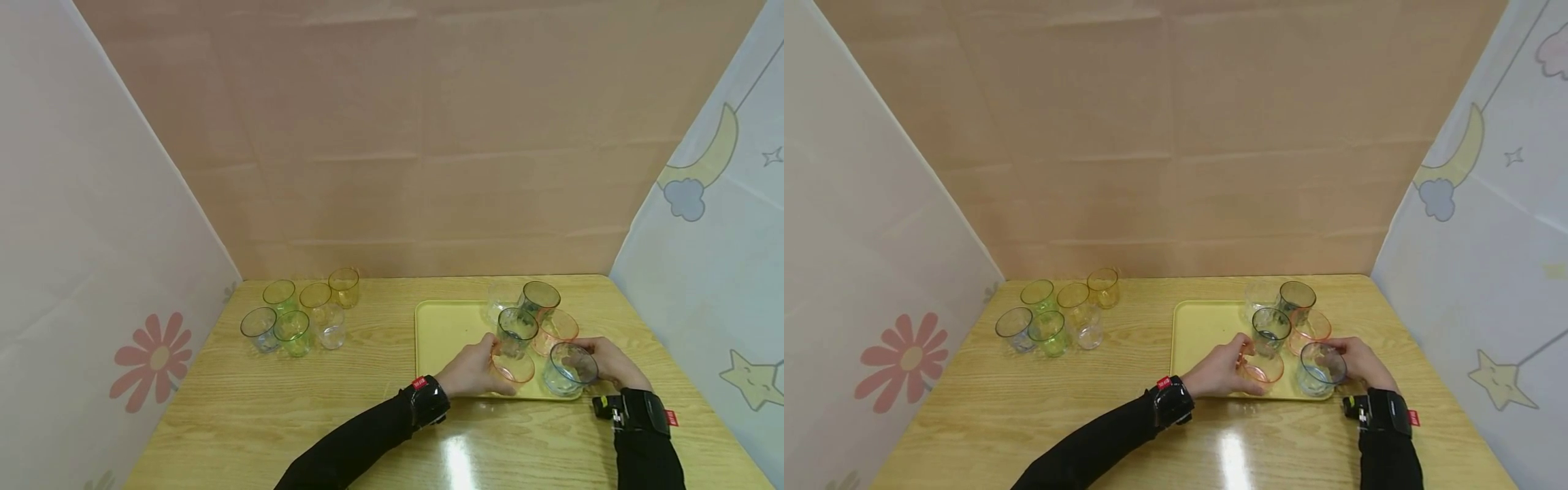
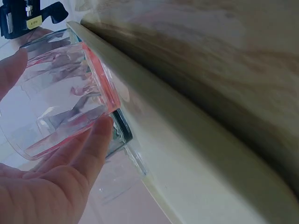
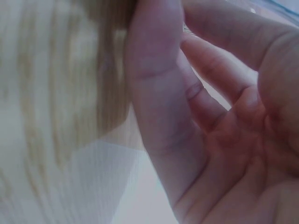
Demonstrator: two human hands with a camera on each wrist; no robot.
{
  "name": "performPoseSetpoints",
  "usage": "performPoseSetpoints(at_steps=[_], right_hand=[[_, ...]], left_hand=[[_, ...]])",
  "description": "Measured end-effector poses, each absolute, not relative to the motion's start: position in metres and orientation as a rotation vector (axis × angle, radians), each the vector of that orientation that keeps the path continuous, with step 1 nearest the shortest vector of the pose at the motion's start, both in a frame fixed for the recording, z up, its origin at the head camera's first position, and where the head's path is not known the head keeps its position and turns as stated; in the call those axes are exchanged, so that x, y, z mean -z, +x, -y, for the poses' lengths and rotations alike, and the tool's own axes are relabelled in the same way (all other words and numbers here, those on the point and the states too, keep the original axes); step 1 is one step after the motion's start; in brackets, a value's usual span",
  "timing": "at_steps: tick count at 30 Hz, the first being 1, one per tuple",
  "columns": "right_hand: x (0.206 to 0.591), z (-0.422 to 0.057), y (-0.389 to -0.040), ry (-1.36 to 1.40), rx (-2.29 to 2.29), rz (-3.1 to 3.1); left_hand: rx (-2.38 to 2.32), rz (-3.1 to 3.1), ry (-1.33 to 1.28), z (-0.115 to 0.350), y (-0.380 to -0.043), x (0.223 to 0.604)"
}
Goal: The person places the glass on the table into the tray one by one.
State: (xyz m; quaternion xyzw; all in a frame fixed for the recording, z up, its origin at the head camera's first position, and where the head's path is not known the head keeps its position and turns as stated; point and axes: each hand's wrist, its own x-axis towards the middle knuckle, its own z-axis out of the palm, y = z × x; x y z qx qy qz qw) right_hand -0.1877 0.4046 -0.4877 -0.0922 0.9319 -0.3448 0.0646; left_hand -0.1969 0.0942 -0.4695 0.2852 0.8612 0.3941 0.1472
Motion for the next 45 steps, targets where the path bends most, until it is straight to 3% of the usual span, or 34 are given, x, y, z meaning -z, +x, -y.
performPoseSetpoints(at_steps=[15, 45], right_hand=[[0.489, -0.406, -0.187, -0.233, 1.22, -2.677], [0.487, -0.406, -0.19, -0.199, 1.094, -2.713]], left_hand=[[-1.082, -2.566, 0.851, -0.112, -0.19, 0.473], [-1.036, -2.725, 0.841, -0.13, -0.186, 0.48]])
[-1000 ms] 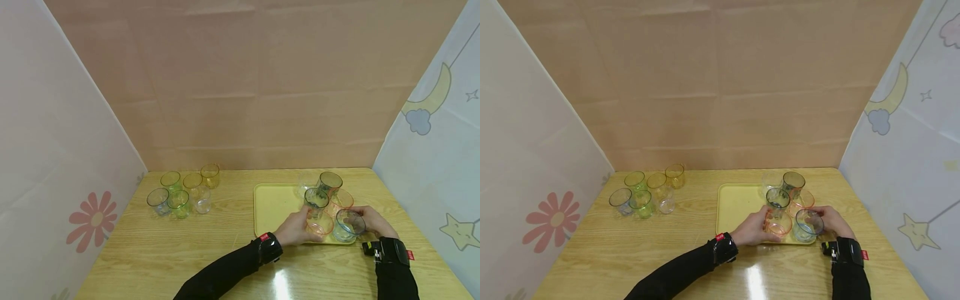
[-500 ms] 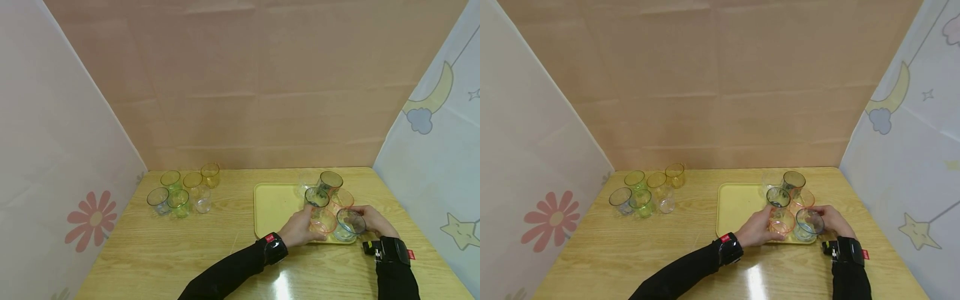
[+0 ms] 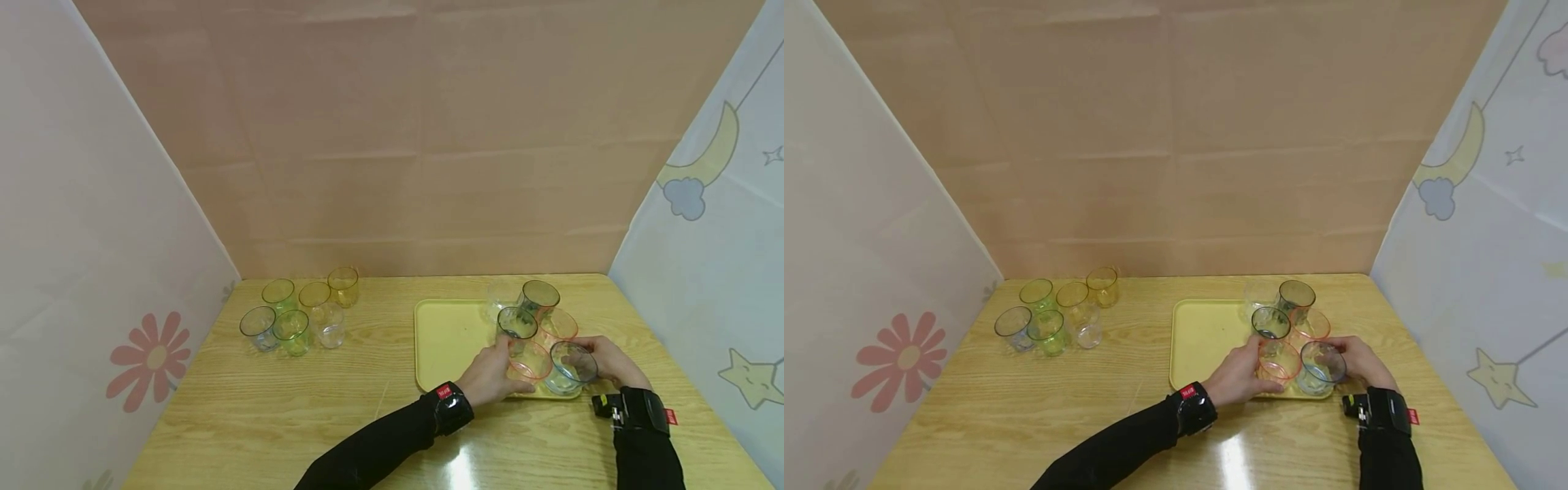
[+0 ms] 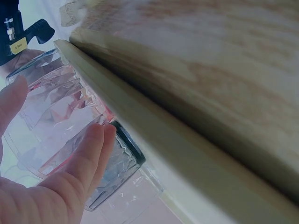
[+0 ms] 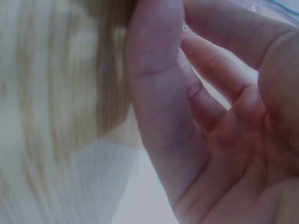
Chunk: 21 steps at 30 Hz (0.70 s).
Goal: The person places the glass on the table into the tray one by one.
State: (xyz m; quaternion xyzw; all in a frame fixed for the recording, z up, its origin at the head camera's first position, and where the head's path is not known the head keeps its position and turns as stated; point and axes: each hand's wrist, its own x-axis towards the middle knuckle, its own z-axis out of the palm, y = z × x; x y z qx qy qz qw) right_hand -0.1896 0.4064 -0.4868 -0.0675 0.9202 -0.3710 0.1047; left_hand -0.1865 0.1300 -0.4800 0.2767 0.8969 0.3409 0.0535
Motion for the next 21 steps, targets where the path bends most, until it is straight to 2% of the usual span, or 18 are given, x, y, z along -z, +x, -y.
performPoseSetpoints(at_steps=[8, 21], right_hand=[[0.487, -0.407, -0.189, -0.245, 1.019, -2.775], [0.487, -0.405, -0.187, -0.193, 1.187, -2.67]], left_hand=[[-1.006, -2.743, 0.891, -0.13, -0.186, 0.479], [-1.001, -2.717, 0.91, -0.108, -0.187, 0.468]])
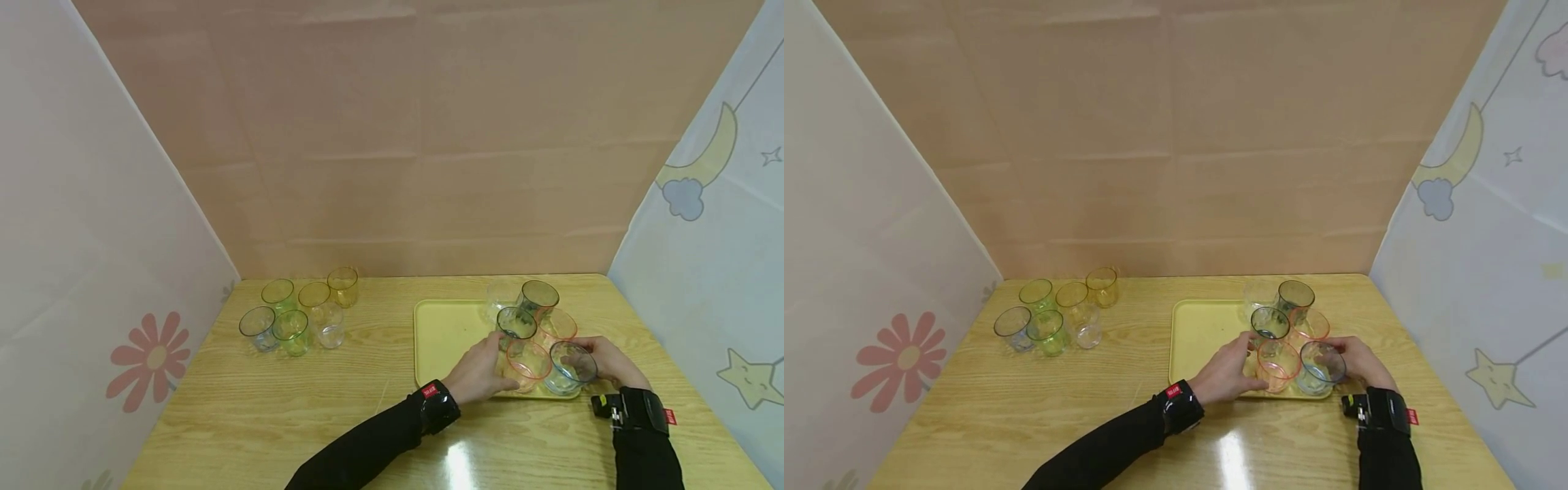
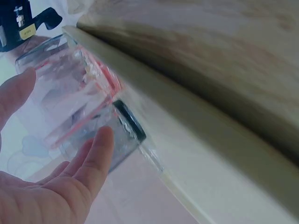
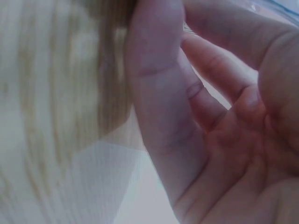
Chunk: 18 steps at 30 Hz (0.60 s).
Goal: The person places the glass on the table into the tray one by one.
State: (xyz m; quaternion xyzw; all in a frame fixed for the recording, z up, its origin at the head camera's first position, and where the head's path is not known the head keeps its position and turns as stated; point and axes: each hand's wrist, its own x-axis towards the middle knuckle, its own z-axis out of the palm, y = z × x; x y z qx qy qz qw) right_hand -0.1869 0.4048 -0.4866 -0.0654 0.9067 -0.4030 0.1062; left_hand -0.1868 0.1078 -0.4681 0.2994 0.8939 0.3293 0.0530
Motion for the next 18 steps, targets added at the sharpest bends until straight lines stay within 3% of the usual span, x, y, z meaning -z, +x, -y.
performPoseSetpoints(at_steps=[18], right_hand=[[0.49, -0.407, -0.188, -0.154, 1.181, -2.671]], left_hand=[[-1.255, -2.678, 0.726, -0.034, -0.203, 0.469]])
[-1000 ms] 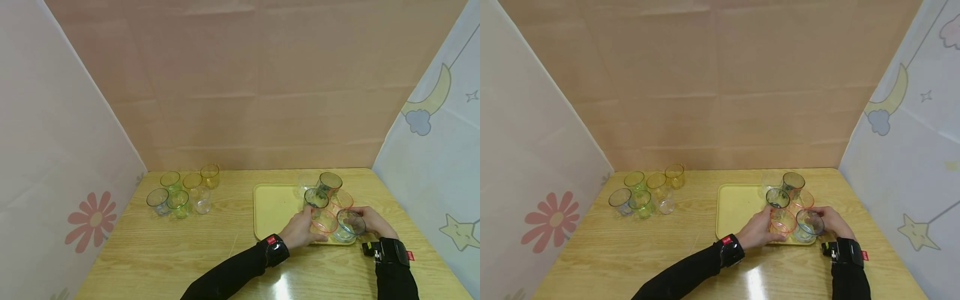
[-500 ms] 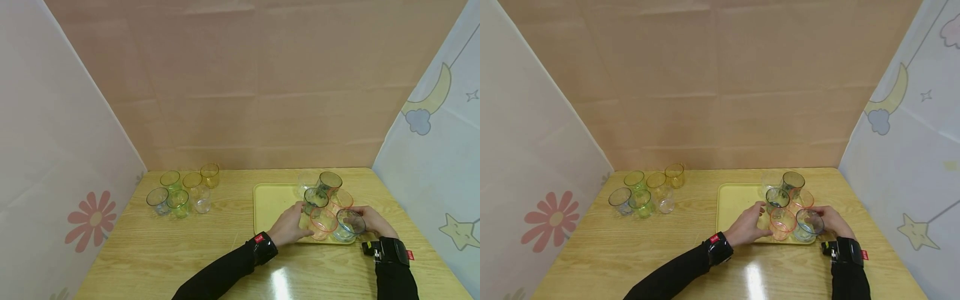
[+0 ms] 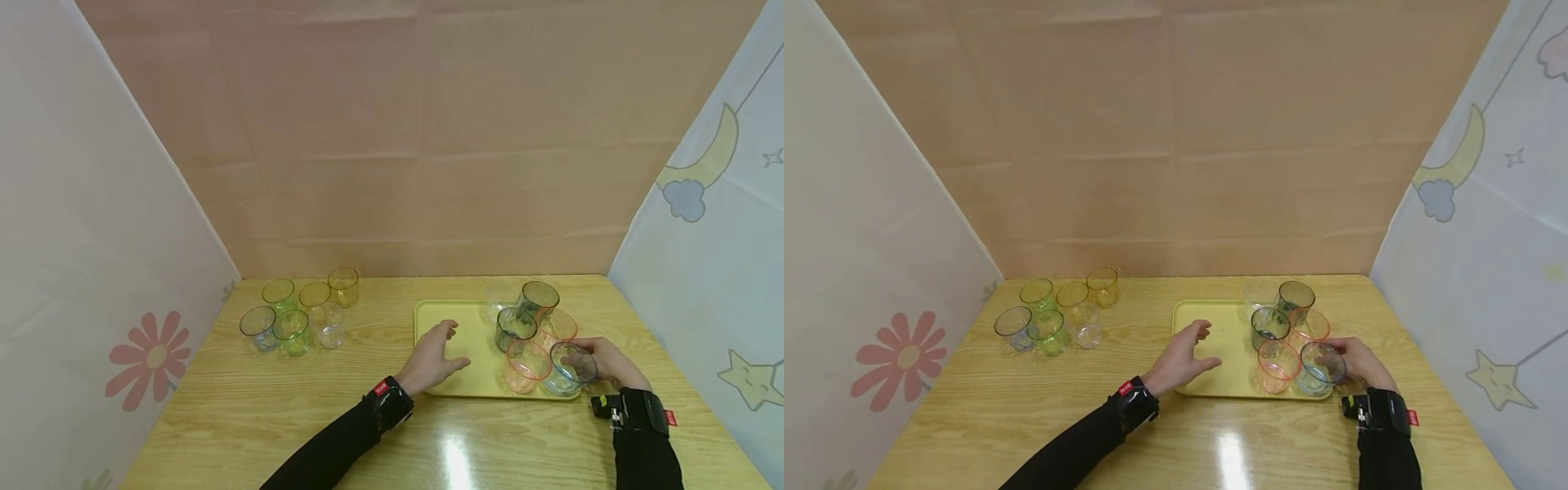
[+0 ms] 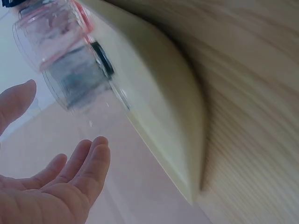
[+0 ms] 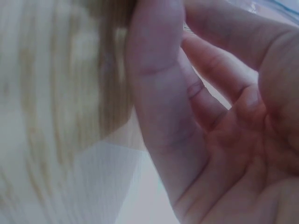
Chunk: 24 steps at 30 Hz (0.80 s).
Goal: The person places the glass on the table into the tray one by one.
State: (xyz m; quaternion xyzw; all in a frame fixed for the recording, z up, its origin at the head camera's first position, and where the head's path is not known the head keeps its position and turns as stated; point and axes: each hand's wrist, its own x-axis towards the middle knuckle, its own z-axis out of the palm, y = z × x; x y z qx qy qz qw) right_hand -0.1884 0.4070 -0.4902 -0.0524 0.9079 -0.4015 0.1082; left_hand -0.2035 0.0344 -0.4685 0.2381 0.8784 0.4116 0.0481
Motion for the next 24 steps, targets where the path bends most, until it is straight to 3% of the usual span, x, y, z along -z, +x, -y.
performPoseSetpoints(at_steps=[24], right_hand=[[0.49, -0.407, -0.19, -0.14, 1.166, -2.675]], left_hand=[[-1.58, -2.739, 0.39, 0.061, -0.213, 0.473]])
